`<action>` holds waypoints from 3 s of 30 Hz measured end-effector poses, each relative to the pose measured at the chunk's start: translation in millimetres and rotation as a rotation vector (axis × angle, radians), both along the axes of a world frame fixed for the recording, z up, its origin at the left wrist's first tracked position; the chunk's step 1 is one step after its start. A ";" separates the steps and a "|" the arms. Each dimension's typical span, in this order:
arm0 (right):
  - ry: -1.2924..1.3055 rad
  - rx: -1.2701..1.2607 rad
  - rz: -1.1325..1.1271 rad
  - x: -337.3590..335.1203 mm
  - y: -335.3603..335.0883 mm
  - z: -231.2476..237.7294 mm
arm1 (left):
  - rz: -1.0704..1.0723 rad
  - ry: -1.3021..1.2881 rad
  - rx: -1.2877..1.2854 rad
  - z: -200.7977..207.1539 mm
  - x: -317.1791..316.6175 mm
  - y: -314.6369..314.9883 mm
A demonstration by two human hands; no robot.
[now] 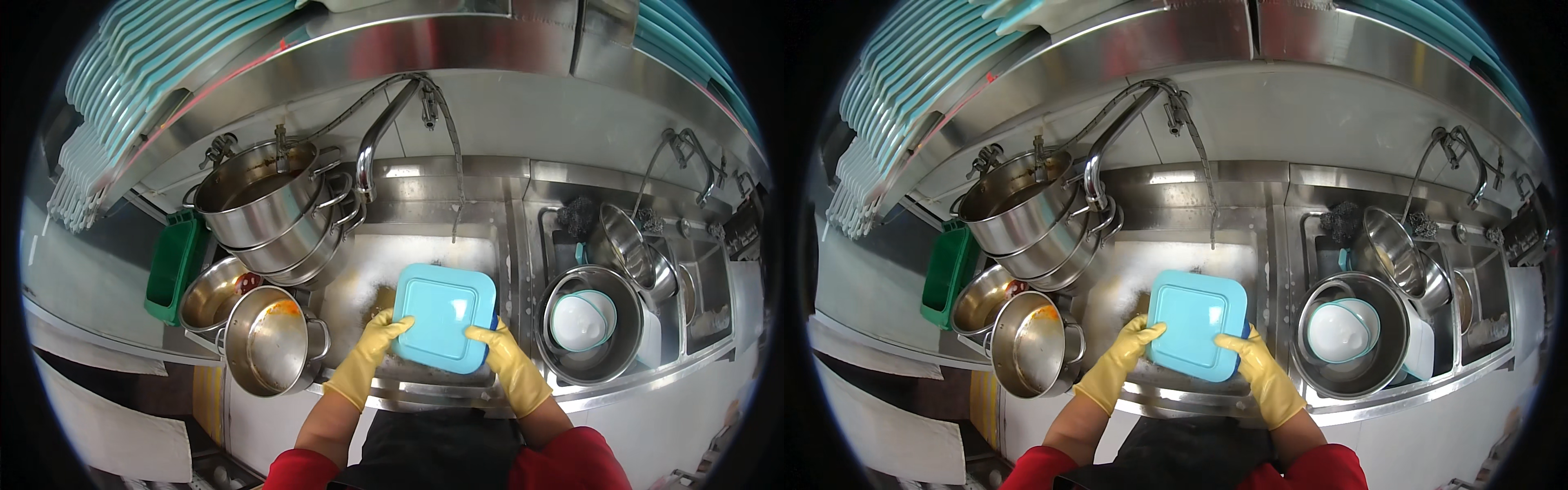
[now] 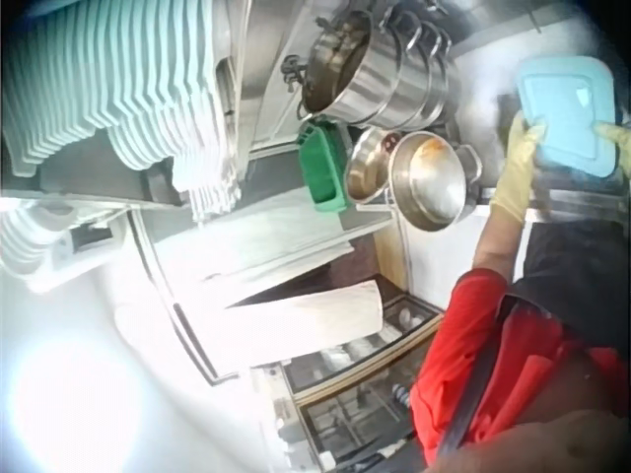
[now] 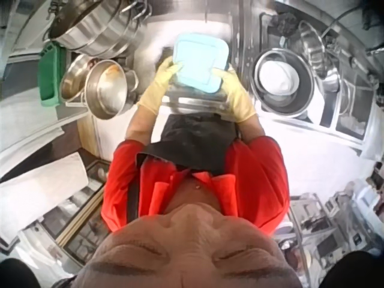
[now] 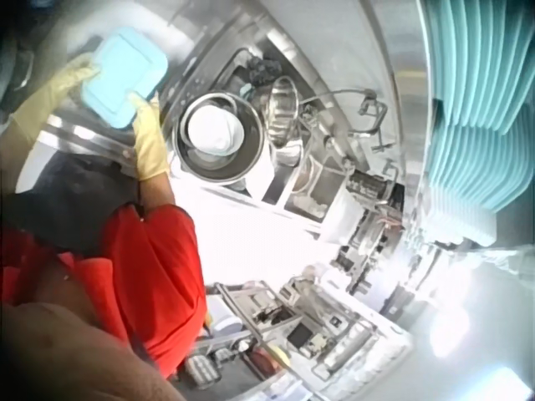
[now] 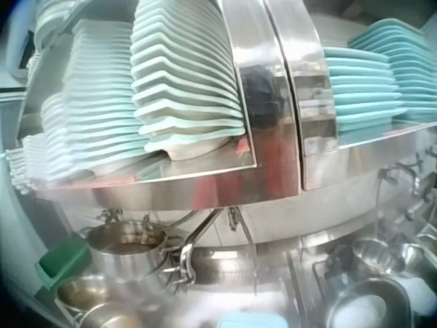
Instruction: The person washes several metal bowls, a frying pan, and a blue plastic container in a sink filled with soapy water, scrubbing them with a blue sponge and rinsing them under a faucet.
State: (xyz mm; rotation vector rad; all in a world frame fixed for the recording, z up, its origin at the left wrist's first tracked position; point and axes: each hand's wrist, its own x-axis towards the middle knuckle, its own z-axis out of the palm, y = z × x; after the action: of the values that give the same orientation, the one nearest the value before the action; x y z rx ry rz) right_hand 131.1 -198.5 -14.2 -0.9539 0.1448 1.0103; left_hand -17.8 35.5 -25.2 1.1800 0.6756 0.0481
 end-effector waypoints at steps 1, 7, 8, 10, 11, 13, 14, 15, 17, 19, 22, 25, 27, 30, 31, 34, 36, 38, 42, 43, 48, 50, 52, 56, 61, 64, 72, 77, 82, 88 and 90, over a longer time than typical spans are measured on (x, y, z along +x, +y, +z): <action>0.007 0.009 0.012 -0.3 0.5 -3.4 | -0.045 -0.029 -0.157 1.3 -5.5 6.3; -0.393 -0.451 0.000 2.8 22.1 -49.9 | 0.093 -0.134 -0.201 57.1 -16.0 -10.0; -0.560 -0.643 0.045 5.9 27.2 -55.4 | 0.077 -0.103 -0.156 52.3 -19.3 -7.5; -0.790 -0.770 0.052 10.7 37.8 -59.0 | 0.042 -0.041 -0.067 43.5 -26.5 -2.1; -0.913 -0.754 0.072 13.4 42.8 -59.7 | 0.045 -0.032 -0.049 40.9 -29.7 -2.6; -1.146 -0.733 0.110 15.7 54.2 -52.1 | 0.042 -0.007 -0.025 46.7 -29.4 -11.9; -1.228 -0.673 0.128 12.6 59.9 -43.5 | 0.034 -0.001 -0.016 45.9 -27.2 -14.6; -1.349 -0.601 0.186 7.0 67.6 -15.9 | 0.020 0.031 -0.012 47.6 -26.8 -17.4; -1.468 -0.385 0.084 1.7 84.8 -6.6 | -0.029 0.085 -0.006 53.8 -17.8 -25.1; -1.524 -0.342 0.380 -6.3 94.0 33.5 | -0.019 0.051 0.033 32.4 -24.8 -17.1; -1.769 -0.268 0.364 -22.3 97.6 71.1 | 0.019 -0.137 0.036 12.2 -29.1 -3.0; -1.773 -0.163 0.103 -8.4 107.4 62.2 | 0.004 -0.033 0.025 65.0 -15.1 -18.4; -1.549 0.051 0.247 18.9 120.8 49.7 | 0.048 -0.012 -0.013 79.4 -14.5 -23.6; -1.143 -0.002 0.369 29.1 120.2 67.1 | 0.069 0.002 -0.039 95.0 -14.1 -28.1; -0.964 -0.051 0.396 30.3 118.8 76.8 | 0.074 -0.006 -0.045 97.3 -14.4 -28.3; -0.755 0.005 0.453 44.0 122.6 73.2 | 0.081 -0.017 -0.056 99.3 -16.2 -29.3; -0.624 0.007 0.508 55.1 121.4 65.4 | 0.090 -0.021 -0.039 101.3 -20.2 -26.9; -0.602 -0.040 0.507 61.3 114.6 60.4 | 0.105 -0.069 -0.080 106.4 -25.0 -22.4; -0.514 -0.103 0.418 67.1 95.6 30.8 | 0.149 -0.088 -0.092 106.9 -32.2 -13.3; -0.486 -0.090 0.378 63.2 94.3 25.8 | 0.161 -0.086 -0.092 103.8 -34.0 -11.1; -0.015 -0.020 -0.056 35.7 83.1 -35.3 | 0.202 -0.104 -0.110 98.6 -27.3 -10.0; 0.102 -0.154 -0.051 18.6 75.9 -41.7 | 0.301 -0.120 -0.083 99.2 -23.9 -17.0; 0.159 -0.227 -0.031 0.1 70.2 -34.0 | 0.350 -0.192 -0.084 91.5 -20.8 -15.4; 0.083 -0.100 -0.016 12.9 56.4 -61.1 | 0.217 -0.187 -0.108 81.6 -18.9 -6.2; -0.120 0.026 0.151 50.2 58.4 -15.3 | 0.075 -0.129 -0.019 115.6 -8.0 17.8; -0.217 -0.039 0.234 59.0 63.0 4.4 | 0.195 0.009 -0.056 115.8 -1.4 27.0; -0.870 -0.514 0.141 18.6 49.9 22.7 | 0.518 0.030 -0.093 114.5 9.5 -12.8; -1.005 -0.648 0.101 -24.6 43.2 -11.9 | 0.589 -0.011 -0.005 102.1 8.8 -23.7; -1.096 -0.555 -0.191 -69.7 33.5 -21.5 | 0.729 -0.040 0.089 82.3 8.2 -31.1; -1.372 -0.324 -0.035 -70.9 44.6 20.3 | 0.654 0.037 0.435 67.5 13.4 -47.9; -1.445 -0.307 0.213 -69.8 63.6 44.4 | 0.603 0.218 0.471 63.4 8.0 -55.7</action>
State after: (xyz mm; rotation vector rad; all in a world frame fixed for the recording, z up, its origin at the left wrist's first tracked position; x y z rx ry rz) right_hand 61.3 -134.9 30.3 -1.7930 -1.0451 0.2847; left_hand -9.8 -20.2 38.3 1.3995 1.2432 0.6210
